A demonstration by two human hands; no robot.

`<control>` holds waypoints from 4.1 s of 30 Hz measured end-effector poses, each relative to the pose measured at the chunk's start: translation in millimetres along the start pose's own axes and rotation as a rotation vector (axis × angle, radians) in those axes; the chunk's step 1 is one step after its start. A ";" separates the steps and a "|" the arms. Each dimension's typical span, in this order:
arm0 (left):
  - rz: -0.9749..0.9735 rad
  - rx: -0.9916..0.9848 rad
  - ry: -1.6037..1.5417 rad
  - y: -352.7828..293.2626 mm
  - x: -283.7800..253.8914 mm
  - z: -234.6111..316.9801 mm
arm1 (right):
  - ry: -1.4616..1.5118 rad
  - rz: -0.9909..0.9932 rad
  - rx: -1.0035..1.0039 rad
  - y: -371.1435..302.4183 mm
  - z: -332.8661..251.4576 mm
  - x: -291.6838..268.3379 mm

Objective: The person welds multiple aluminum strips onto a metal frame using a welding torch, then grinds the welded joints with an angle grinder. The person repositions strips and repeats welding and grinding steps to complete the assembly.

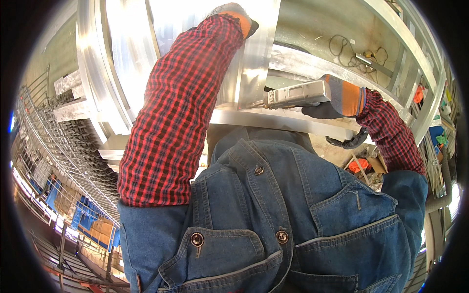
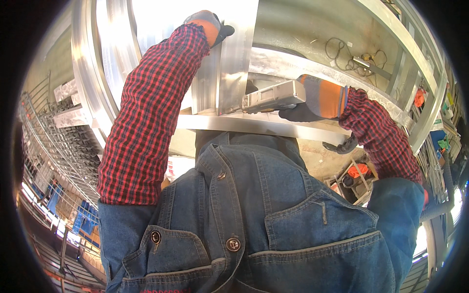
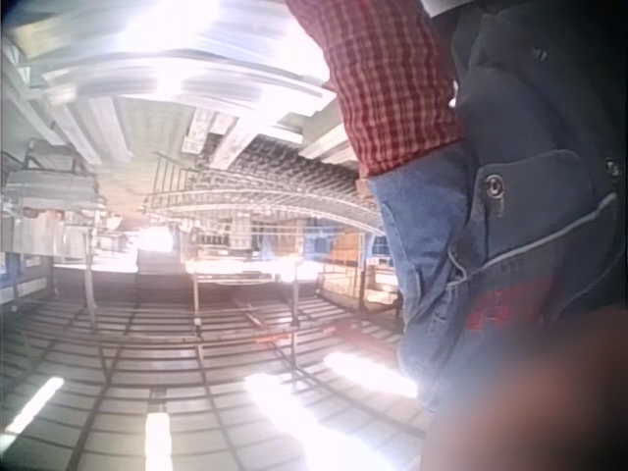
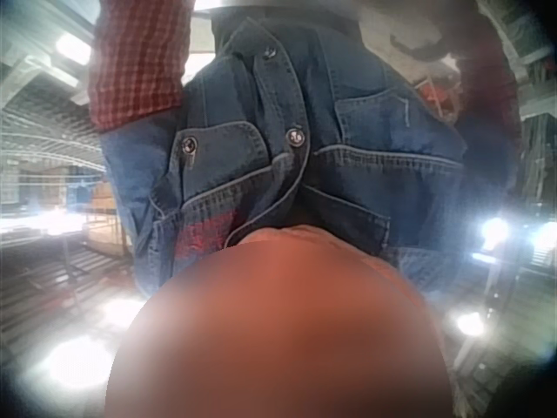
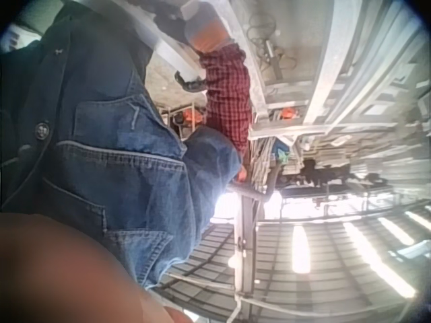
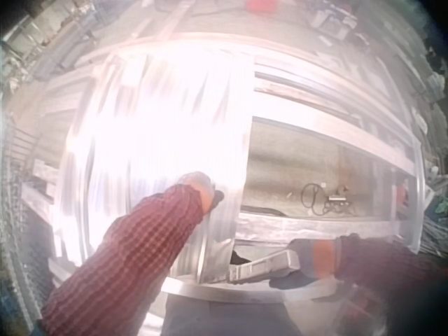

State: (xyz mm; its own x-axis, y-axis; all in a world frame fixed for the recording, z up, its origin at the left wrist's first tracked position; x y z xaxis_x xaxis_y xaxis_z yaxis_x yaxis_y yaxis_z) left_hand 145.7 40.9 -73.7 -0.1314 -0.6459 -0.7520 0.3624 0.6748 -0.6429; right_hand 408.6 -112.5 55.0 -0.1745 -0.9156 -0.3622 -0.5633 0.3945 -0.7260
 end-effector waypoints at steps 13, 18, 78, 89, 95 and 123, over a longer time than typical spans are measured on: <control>0.030 0.020 -0.014 0.0 -0.8 -0.8 | 0.094 0.021 -0.027 6.6 12.2 11.8; -0.018 0.028 -0.081 -10.9 -4.5 8.2 | 0.190 -0.055 0.069 7.6 13.6 15.7; -0.120 -0.177 -0.306 -22.9 -31.2 3.9 | 0.158 -0.087 0.000 6.8 25.6 28.6; -0.127 -0.170 -0.318 -20.1 -28.8 2.4 | 0.205 -0.045 -0.014 0.7 41.6 35.1; -0.101 -0.191 -0.329 -14.9 -22.8 -0.2 | 0.206 -0.061 -0.005 -0.1 52.2 41.5; 0.156 -0.203 -0.429 -28.8 4.5 0.5 | 0.107 0.241 -0.048 -83.1 54.7 32.9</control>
State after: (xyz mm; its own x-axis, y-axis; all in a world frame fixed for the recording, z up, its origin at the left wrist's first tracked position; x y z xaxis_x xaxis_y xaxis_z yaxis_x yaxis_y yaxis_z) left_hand 135.1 18.4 -58.5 0.3164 -0.5918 -0.7414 0.1549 0.8033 -0.5751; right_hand 493.8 -171.2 71.4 -0.3912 -0.7999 -0.4551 -0.5321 0.6001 -0.5973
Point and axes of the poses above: each hand's wrist, its own y-axis towards the middle knuckle, its own x-axis out of the palm, z = x × y, the point moved 4 cm from there along y, towards the middle knuckle, and after that the axes turned 5 degrees about x, right-handed, at the moved point
